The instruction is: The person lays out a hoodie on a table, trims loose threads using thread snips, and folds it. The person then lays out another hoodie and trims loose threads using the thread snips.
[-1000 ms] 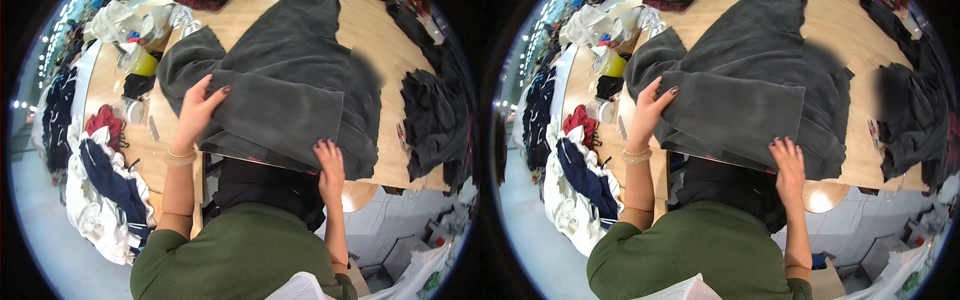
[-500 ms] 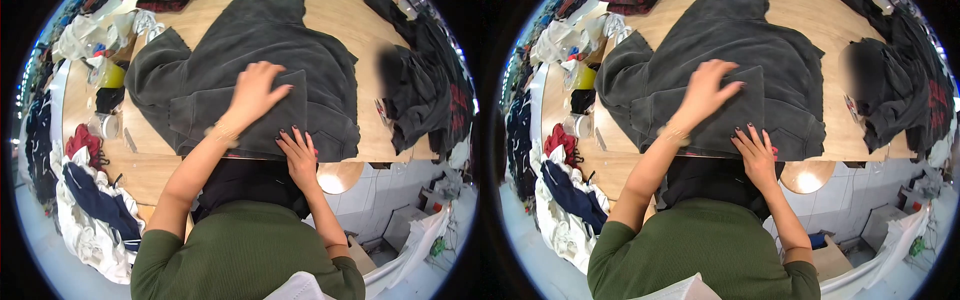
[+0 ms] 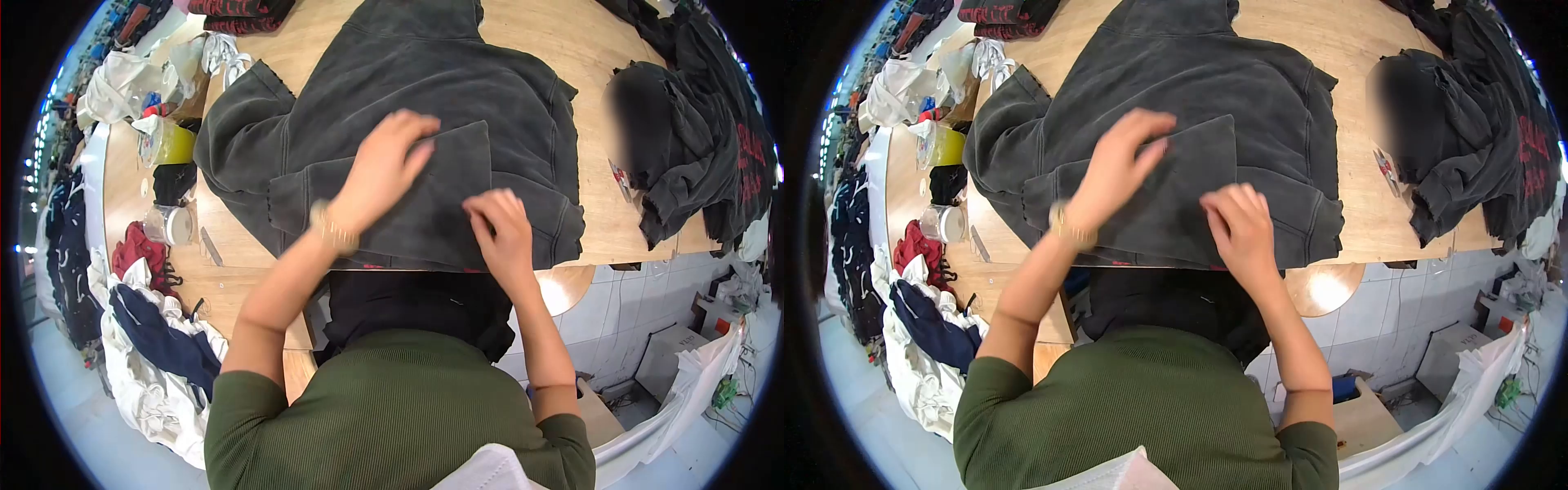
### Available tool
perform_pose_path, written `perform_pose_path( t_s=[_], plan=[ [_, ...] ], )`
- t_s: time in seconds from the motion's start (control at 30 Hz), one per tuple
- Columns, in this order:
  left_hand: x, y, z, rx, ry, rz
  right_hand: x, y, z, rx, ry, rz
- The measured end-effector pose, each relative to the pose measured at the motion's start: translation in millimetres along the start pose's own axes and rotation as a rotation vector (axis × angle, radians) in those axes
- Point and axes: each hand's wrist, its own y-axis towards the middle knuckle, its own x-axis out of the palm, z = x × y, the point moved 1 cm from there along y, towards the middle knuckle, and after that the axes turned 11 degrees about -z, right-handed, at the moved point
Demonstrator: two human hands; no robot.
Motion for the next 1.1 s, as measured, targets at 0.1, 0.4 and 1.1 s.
perform_pose_path(
  t_s=[0.1, 0.4, 1.1],
  plan=[
    [40, -74, 18, -0.296, 0.394, -0.271, 33, 50, 13, -0.086, -0.004, 0.023],
    [43, -85, 14, -0.343, 0.287, -0.247, 51, 58, 35, 0.1, 0.087, 0.015],
    [43, -89, 14, -0.299, 0.283, -0.236, 56, 60, 30, 0.167, -0.043, -0.008]
  ],
)
